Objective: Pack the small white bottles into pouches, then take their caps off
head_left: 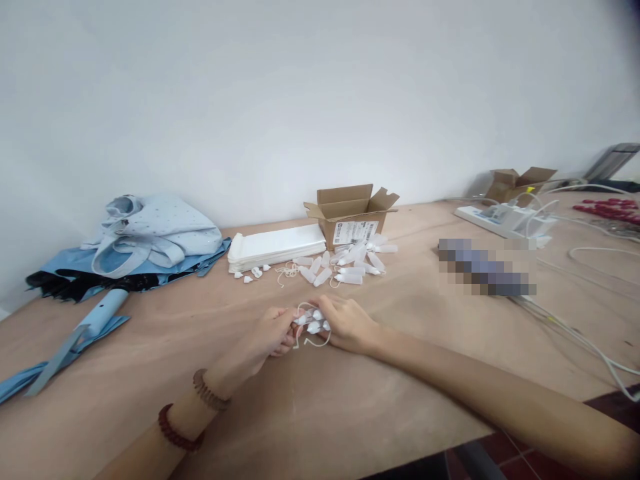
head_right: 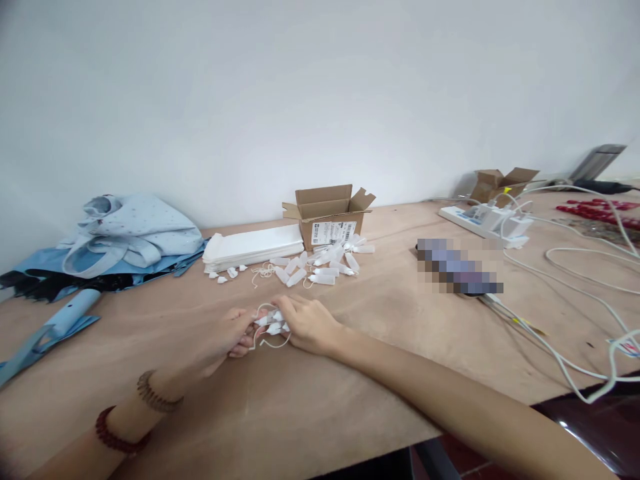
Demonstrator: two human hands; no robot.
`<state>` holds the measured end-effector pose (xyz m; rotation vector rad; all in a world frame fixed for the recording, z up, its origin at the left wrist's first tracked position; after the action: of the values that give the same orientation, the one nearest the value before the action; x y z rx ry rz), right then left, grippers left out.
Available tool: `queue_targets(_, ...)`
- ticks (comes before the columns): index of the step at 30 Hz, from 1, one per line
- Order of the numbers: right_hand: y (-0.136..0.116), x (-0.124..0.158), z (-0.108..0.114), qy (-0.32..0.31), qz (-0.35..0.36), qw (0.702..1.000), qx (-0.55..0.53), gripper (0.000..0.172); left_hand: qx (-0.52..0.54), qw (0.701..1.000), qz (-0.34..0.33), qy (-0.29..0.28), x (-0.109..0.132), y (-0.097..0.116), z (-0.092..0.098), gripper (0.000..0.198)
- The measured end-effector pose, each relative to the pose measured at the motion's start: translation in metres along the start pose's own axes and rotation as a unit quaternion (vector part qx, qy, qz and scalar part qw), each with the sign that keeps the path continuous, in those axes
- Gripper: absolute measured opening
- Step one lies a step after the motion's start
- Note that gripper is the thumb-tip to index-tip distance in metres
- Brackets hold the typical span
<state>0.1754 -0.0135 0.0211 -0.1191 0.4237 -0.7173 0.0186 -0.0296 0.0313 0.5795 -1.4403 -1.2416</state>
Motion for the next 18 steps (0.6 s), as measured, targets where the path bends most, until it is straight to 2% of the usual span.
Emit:
queue_targets(3,0.004,0.001,0.0,-0.001,-0.028,0.999,-0.017,0.039,0.093,0.994,0.037,-0.034,0.0,-0.002,0.007,0.032)
queue_targets(7,0.008,0.001,0.001,0.005,-0.064,0.997,-0.04,0.043,0.237,0.968,0.016,-0.086,0.003,0.007,0.015,0.021)
queue_targets(9,0.008,0.001,0.002,0.005,-0.082,0.996,-0.044,0.043,0.259,0.96,-0.001,-0.11,0.006,0.011,0.015,0.019)
queue_targets(12,0.008,0.0,0.003,-0.006,-0.096,0.994,-0.045,0.044,0.197,0.977,-0.023,-0.074,0.005,0.008,0.016,0.013)
queue_targets(15,0.007,0.0,0.002,-0.01,-0.099,0.994,-0.039,0.045,0.048,0.997,-0.062,-0.008,0.0,0.001,0.014,0.013)
queue_targets(18,0.007,0.0,0.0,-0.007,-0.094,0.995,-0.027,0.046,-0.099,0.985,-0.138,0.013,-0.002,-0.001,0.007,0.021)
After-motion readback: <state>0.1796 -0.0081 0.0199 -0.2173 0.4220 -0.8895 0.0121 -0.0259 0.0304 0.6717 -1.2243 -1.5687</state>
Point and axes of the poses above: each hand's wrist, its own x-axis away from the middle knuckle, its own z-axis out of the back of the hand, y = z × x, the point moved 3 cm from there along -x, towards the middle knuckle, and after that the axes turned 1 degree about -y, right-handed, at the moved point
